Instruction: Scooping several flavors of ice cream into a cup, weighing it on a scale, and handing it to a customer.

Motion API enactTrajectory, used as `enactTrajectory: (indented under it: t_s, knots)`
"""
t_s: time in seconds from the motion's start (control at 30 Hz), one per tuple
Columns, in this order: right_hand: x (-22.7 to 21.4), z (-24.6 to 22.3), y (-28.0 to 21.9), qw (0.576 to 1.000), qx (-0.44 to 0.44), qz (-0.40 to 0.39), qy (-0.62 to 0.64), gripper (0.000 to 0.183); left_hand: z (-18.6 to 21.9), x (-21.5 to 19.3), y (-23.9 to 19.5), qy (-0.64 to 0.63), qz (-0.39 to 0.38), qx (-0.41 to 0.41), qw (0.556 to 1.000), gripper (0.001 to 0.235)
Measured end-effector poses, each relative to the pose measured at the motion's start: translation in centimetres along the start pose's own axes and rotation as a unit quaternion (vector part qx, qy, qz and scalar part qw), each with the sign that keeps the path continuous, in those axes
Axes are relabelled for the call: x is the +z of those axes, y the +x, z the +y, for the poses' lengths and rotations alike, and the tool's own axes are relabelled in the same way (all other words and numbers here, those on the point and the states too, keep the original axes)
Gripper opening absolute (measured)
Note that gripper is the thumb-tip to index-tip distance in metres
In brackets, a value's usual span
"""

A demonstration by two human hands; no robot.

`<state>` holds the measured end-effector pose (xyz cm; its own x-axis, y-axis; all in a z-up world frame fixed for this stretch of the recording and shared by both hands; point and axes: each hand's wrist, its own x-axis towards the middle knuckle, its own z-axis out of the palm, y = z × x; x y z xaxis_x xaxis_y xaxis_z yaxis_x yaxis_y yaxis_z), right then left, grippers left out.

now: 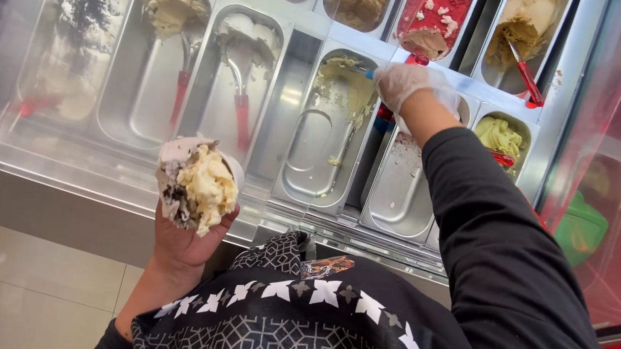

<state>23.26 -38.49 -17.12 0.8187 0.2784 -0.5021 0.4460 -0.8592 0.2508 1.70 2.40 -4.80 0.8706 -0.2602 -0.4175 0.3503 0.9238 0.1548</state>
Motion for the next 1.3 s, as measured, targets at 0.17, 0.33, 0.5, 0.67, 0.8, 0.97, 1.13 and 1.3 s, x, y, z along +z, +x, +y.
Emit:
enactTrajectory:
  t_s: [0.17, 0.33, 0.5, 0.67, 0.8, 0.97, 1.13, 1.3]
  knots:
    - [-5.0, 0.4, 3.0, 0.999, -0.022, -0.035, -0.006, 0.036, -0.7, 3.4, -1.4, 0.02, 0.041, 0.026, 0.999, 0.049]
    - [-18.5, 0.3, -2.4, 0.975, -0.042, -0.187, 0.109, 0.025, -1.2, 5.4, -2.1, 0.042, 0.08, 0.057, 0.994, 0.042]
    - [-17.4, 2.1, -3.8, 0.936, 0.133, -0.188, 0.266, 0.029, -2.7, 7.1, -1.9, -0.037, -0.032, 0.007, 0.999, 0.06]
    - [-6.9, 4.7, -4.0, 0.949, -0.032, -0.177, 0.26, 0.041, -4.9, 7.1, -1.8, -0.027, -0.043, 0.037, 0.998, 0.056]
    - [-3.8, 6.7, -14.8, 0.606, 0.094, -0.094, 0.784, 0.051, -7.5, 7.5, -0.1, -0.023, -0.078, 0.003, 0.997, 0.05]
    - [-7.2, 7.9, -31.4, 0.503, 0.06, 0.035, 0.861, 0.04, -13.2, 8.2, 2.8, -0.018, -0.124, -0.061, 0.99, 0.045]
    - [-9.6, 6.8, -42.2, 0.438, 0.159, 0.091, 0.88, 0.035, -18.4, 8.4, 6.3, -0.014, -0.167, -0.122, 0.978, 0.041]
    - [-13.3, 4.7, -44.0, 0.725, 0.17, 0.167, 0.646, 0.039, -21.0, 8.5, 8.8, 0.016, -0.151, -0.09, 0.984, 0.047]
